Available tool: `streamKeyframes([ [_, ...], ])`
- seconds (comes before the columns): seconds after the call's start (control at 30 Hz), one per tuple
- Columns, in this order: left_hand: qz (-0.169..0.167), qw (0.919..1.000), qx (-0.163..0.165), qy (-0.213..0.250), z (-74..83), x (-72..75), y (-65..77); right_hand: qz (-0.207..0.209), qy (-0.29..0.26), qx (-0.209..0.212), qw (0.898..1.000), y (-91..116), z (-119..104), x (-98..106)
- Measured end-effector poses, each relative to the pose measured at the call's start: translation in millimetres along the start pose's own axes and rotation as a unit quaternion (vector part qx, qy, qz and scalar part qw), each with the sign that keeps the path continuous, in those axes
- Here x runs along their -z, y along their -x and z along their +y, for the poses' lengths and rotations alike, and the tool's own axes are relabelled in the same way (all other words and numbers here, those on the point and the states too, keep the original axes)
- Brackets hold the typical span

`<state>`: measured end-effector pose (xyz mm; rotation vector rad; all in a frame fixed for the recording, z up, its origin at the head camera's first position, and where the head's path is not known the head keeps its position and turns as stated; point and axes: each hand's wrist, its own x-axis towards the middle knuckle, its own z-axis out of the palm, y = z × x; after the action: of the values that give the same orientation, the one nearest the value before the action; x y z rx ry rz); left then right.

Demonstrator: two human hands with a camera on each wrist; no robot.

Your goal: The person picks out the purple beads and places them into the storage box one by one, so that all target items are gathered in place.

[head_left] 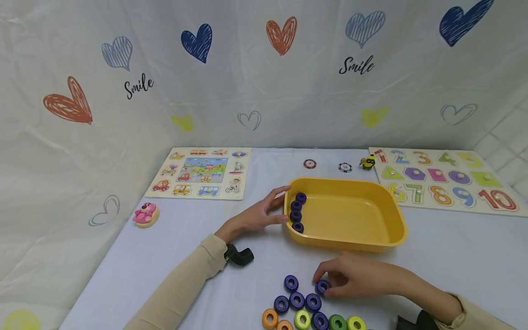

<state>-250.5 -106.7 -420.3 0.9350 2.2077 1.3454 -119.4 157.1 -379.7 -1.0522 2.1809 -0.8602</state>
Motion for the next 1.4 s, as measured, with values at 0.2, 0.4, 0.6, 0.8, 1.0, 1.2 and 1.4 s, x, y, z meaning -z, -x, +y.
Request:
streamKeyframes([
  [0.2, 0.001, 1.0000, -0.003, 0.001, -0.2, 0.0, 0.0, -0.015, -0.065, 0.002, 0.998, 14.0, 9.7, 0.0],
  [0.4, 0.002, 1.0000, 0.000, -0.001, 1.7, -0.5, 0.4, -0.008, -0.104, -0.010, 0.995, 24.1, 16.2, -1.1],
  [0.6, 0.002, 1.0000, 0.001, -0.002, 1.6, -0.3, 0.1, -0.013, -0.108, -0.018, 0.994, 33.4, 10.3, 7.3],
  [0.8, 0.000, 1.0000, -0.004, 0.001, 1.4, 0.0, 0.1, -0.011, -0.099, -0.028, 0.995, 41.3, -6.0, 29.3],
  [1.0, 0.000, 1.0000, -0.003, -0.001, 1.0, 0.0, 0.7, -0.004, -0.091, -0.035, 0.995, 40.6, -15.1, 54.1],
  [1.2, 0.001, 1.0000, -0.003, -0.002, 1.3, 0.2, 1.2, 0.018, -0.057, -0.075, 0.995, 30.6, -14.3, 80.3],
  [1.4, -0.002, 1.0000, -0.007, -0.003, -0.9, -0.5, 0.7, 0.031, -0.037, -0.105, 0.993, 15.4, -2.9, 101.2],
])
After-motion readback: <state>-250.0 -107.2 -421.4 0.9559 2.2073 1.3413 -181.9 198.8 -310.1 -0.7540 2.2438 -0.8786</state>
